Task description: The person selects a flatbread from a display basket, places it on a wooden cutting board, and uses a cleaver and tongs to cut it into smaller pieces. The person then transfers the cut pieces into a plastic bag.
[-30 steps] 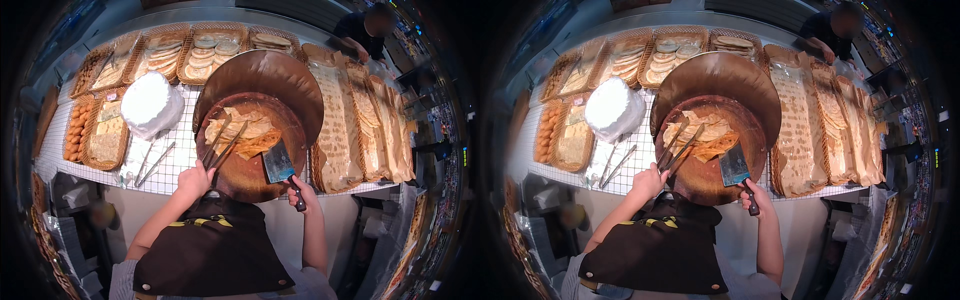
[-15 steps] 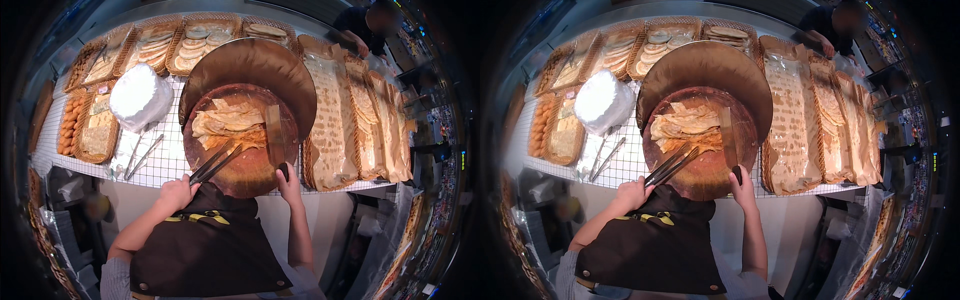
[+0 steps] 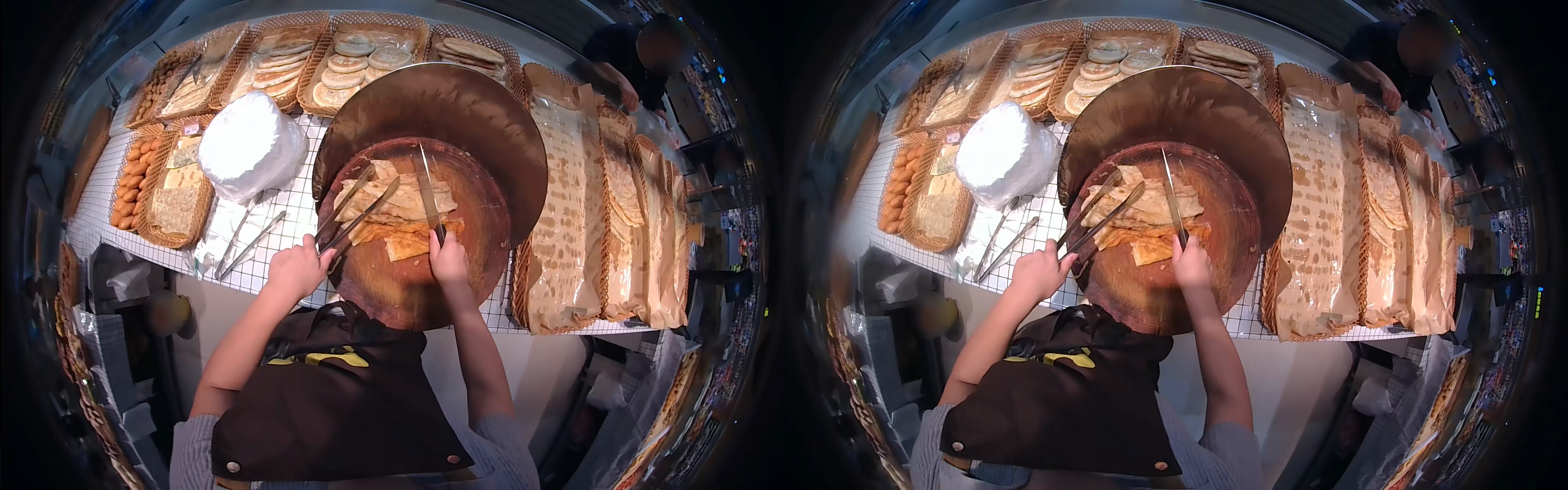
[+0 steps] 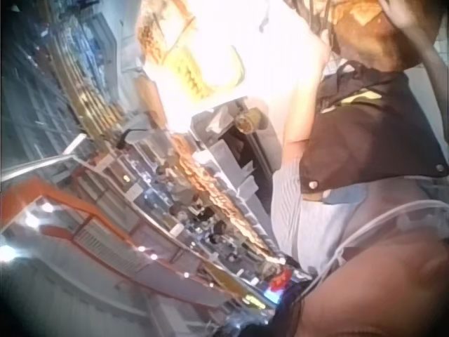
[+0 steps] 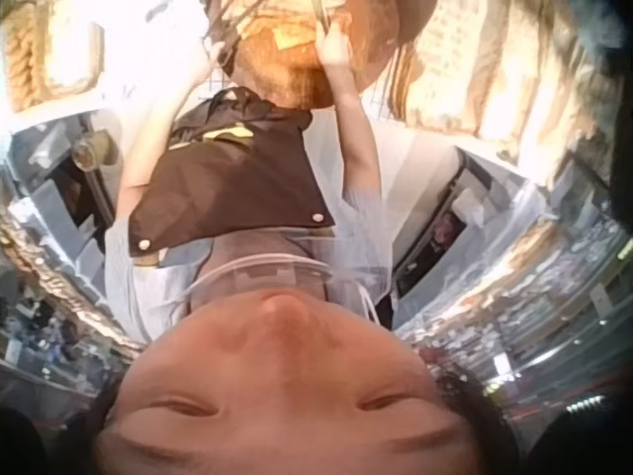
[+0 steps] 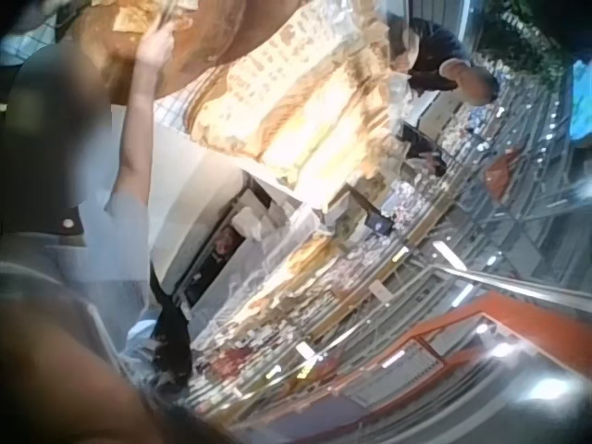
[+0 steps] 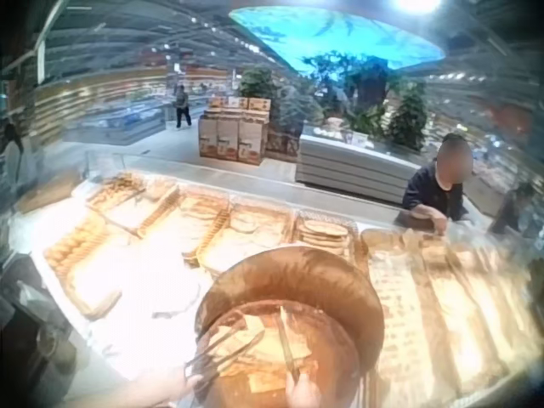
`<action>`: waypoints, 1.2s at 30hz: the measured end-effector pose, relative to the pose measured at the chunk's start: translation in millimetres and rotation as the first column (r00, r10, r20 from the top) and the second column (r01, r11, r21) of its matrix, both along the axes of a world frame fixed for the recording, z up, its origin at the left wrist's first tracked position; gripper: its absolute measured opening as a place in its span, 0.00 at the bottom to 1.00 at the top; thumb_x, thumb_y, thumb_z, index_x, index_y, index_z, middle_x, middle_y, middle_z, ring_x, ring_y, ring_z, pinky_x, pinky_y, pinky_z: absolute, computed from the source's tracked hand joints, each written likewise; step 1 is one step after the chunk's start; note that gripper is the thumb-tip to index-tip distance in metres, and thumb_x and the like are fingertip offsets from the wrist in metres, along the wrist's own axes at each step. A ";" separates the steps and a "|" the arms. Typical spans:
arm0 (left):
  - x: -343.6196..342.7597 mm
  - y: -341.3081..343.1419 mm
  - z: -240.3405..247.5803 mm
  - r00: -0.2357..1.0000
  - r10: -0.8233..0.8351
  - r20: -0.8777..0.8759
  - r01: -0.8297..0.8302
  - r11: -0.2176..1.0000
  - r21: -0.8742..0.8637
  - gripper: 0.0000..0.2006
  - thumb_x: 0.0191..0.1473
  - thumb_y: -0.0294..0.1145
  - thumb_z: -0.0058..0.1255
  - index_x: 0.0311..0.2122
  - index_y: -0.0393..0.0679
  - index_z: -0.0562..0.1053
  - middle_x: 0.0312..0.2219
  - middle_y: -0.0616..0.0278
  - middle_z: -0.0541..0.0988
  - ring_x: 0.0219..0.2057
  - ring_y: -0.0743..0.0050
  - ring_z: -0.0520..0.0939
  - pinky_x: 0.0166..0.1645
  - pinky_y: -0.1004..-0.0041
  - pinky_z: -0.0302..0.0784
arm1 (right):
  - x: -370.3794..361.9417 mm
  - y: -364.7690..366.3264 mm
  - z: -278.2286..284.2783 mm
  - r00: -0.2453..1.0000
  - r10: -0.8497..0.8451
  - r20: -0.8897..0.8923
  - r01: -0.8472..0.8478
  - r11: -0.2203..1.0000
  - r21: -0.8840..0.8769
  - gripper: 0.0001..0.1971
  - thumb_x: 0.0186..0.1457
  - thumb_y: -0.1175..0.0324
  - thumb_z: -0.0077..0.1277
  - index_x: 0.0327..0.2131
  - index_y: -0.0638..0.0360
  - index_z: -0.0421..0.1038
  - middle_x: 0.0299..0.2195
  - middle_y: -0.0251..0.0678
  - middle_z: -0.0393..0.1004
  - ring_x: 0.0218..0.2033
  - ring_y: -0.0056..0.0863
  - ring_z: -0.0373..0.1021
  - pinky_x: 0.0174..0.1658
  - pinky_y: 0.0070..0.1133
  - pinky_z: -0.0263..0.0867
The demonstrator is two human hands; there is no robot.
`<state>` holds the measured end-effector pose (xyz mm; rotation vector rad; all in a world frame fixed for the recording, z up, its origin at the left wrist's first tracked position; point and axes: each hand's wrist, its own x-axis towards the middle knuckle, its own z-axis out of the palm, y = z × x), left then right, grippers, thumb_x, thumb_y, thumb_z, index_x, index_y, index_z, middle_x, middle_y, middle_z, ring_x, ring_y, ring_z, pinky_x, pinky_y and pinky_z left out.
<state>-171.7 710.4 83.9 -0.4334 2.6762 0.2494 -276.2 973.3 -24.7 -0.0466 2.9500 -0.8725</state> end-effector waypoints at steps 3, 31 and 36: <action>4.6 4.3 -6.5 0.994 -0.005 0.106 0.008 1.000 -0.029 0.29 0.61 0.57 0.32 0.42 0.33 0.64 0.25 0.43 0.79 0.30 0.45 0.82 0.36 0.57 0.77 | -21.3 5.5 24.1 0.996 0.059 0.072 -0.051 0.993 -0.109 0.21 0.60 0.52 0.44 0.33 0.67 0.67 0.24 0.60 0.73 0.31 0.60 0.71 0.33 0.45 0.66; 43.9 -9.3 -2.3 0.999 0.049 0.021 -0.050 0.995 0.085 0.28 0.61 0.56 0.35 0.41 0.33 0.65 0.24 0.42 0.79 0.30 0.44 0.81 0.37 0.55 0.76 | 101.1 27.0 8.6 0.971 -0.084 0.223 0.034 0.975 0.220 0.19 0.60 0.53 0.45 0.34 0.64 0.63 0.24 0.62 0.72 0.29 0.61 0.70 0.33 0.48 0.66; 48.2 -15.7 -1.1 0.998 0.045 0.050 -0.052 0.990 0.129 0.27 0.61 0.55 0.35 0.40 0.34 0.65 0.24 0.43 0.79 0.30 0.45 0.82 0.37 0.56 0.77 | 105.2 40.4 2.9 0.990 -0.035 0.139 0.028 0.998 0.051 0.19 0.59 0.56 0.47 0.30 0.66 0.63 0.21 0.62 0.71 0.28 0.62 0.69 0.29 0.45 0.64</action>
